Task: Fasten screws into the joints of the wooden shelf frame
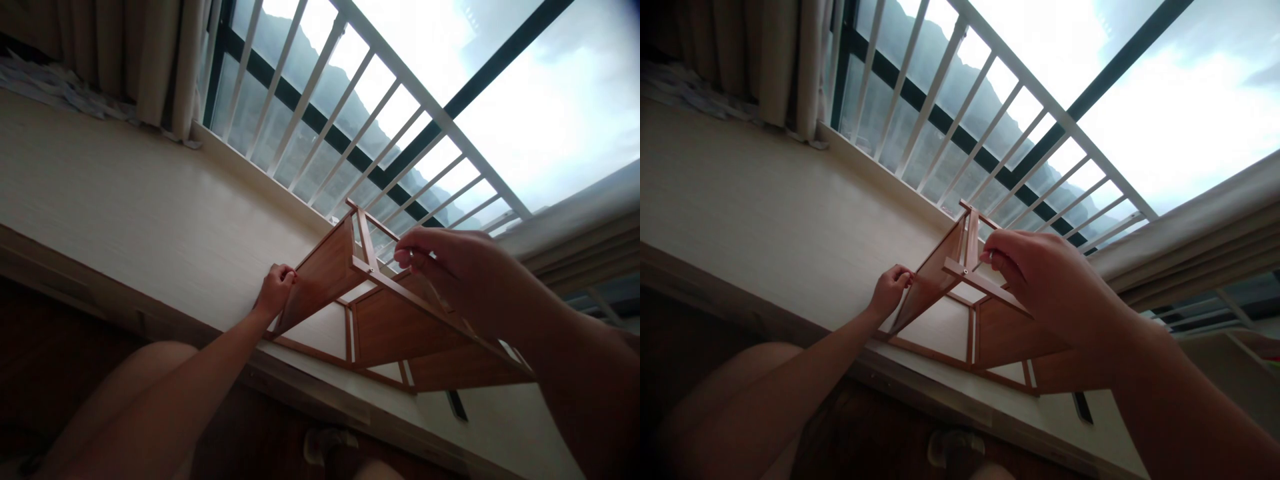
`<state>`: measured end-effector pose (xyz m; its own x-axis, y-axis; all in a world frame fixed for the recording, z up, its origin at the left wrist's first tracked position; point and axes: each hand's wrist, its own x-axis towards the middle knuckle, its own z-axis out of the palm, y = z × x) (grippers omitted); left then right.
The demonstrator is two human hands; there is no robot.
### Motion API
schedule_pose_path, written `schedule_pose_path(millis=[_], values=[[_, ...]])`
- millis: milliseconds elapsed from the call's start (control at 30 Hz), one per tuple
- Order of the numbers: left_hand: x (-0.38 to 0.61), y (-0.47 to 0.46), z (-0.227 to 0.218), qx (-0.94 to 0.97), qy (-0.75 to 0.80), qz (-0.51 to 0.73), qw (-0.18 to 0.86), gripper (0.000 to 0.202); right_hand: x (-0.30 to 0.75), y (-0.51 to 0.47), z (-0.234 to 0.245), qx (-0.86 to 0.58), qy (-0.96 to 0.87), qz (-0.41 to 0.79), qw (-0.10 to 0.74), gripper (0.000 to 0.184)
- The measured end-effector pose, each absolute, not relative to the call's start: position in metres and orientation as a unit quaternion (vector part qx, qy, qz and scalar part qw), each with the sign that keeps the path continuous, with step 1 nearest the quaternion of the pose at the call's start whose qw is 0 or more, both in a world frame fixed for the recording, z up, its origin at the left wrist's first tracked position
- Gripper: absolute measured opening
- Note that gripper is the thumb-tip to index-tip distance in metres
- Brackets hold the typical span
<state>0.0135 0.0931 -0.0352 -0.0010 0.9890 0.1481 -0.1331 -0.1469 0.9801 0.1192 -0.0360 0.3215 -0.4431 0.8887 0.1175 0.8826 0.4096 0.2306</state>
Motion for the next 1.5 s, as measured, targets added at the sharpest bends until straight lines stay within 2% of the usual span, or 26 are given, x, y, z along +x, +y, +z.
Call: schedule_pose_path(millis=[833, 900, 1033, 1167, 1267, 1500], values=[[0.014, 0.092, -0.034, 0.511, 0.425, 0.561, 0.494, 0.017, 0.126, -0.034, 0.307, 0.473, 0.876, 0.073, -0.055, 0.016], [0.014, 0.092, -0.034, 0.511, 0.426, 0.561, 0.494, 0.017, 0.127, -0.034, 0.306, 0.486, 0.869, 0.072, -0.057, 0.02], [0.015, 0.092, -0.035, 0.511, 0.427, 0.56, 0.494, 0.017, 0.121, -0.035, 0.303, 0.564, 0.82, 0.066, -0.066, 0.044], [0.016, 0.091, -0.034, 0.515, 0.424, 0.558, 0.494, 0.017, 0.107, -0.033, 0.299, 0.665, 0.743, 0.032, -0.07, 0.049], [0.017, 0.09, -0.031, 0.518, 0.423, 0.554, 0.495, 0.016, 0.098, -0.029, 0.301, 0.676, 0.733, 0.044, -0.051, 0.047], [0.019, 0.088, -0.03, 0.522, 0.421, 0.55, 0.498, 0.016, 0.109, -0.031, 0.315, 0.6, 0.796, 0.076, 0.02, 0.041]])
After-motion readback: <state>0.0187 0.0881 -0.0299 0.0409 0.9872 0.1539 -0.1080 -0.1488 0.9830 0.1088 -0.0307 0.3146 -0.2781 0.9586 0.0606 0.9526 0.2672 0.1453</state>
